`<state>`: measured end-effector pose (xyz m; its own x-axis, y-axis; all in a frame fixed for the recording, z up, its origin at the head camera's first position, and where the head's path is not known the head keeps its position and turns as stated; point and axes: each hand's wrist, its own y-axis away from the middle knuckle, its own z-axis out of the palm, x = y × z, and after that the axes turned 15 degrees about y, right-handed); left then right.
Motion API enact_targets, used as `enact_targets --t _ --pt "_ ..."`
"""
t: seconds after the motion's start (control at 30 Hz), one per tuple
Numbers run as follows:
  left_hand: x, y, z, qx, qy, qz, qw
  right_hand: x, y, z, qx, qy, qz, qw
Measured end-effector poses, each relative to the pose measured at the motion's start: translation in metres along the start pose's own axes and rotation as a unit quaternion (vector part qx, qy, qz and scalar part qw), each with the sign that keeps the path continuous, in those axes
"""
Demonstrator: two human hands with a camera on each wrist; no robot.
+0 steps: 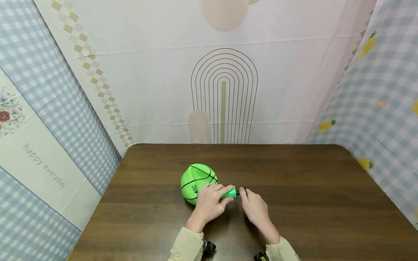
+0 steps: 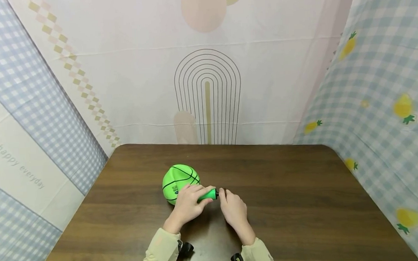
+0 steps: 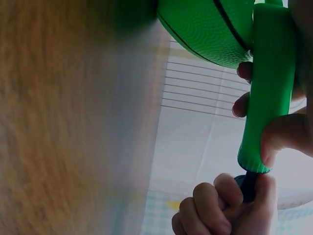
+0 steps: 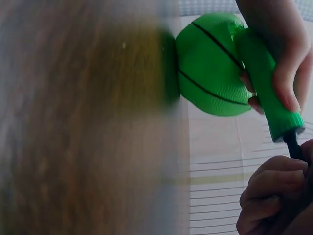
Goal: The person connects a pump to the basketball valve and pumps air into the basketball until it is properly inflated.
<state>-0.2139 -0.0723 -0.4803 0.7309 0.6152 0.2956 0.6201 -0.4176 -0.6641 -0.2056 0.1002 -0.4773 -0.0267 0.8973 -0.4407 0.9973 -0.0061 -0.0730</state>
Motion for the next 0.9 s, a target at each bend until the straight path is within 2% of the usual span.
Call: enact_targets --t 0.2,0.43,0.6,0.77,0.9 --pt "-0.004 0.001 -0.004 -0.009 0.023 0.017 0.9996 0.002 -0.002 -0.004 -0.03 -0.028 -0.004 0.9992" --pt "-0.013 0.0 -0.013 -0.032 0.063 0.007 0.9975 0.003 -0.008 -0.014 -0.037 -0.021 -0.019 0.9989" --pt "-0.016 -0.001 -0.014 -0.026 0.063 0.015 0.9976 0.018 -0.013 -0.028 -0.02 -0.016 0.004 0.9997" --pt "-0.02 0.001 -0.017 -0.02 0.063 0.002 0.9978 0.04 -0.018 -0.043 0.019 -0.013 0.051 0.9984" --pt "-0.022 0.003 -0.019 -0.022 0.065 -0.003 0.9977 0.048 -0.02 -0.046 0.012 -0.025 0.064 0.9976"
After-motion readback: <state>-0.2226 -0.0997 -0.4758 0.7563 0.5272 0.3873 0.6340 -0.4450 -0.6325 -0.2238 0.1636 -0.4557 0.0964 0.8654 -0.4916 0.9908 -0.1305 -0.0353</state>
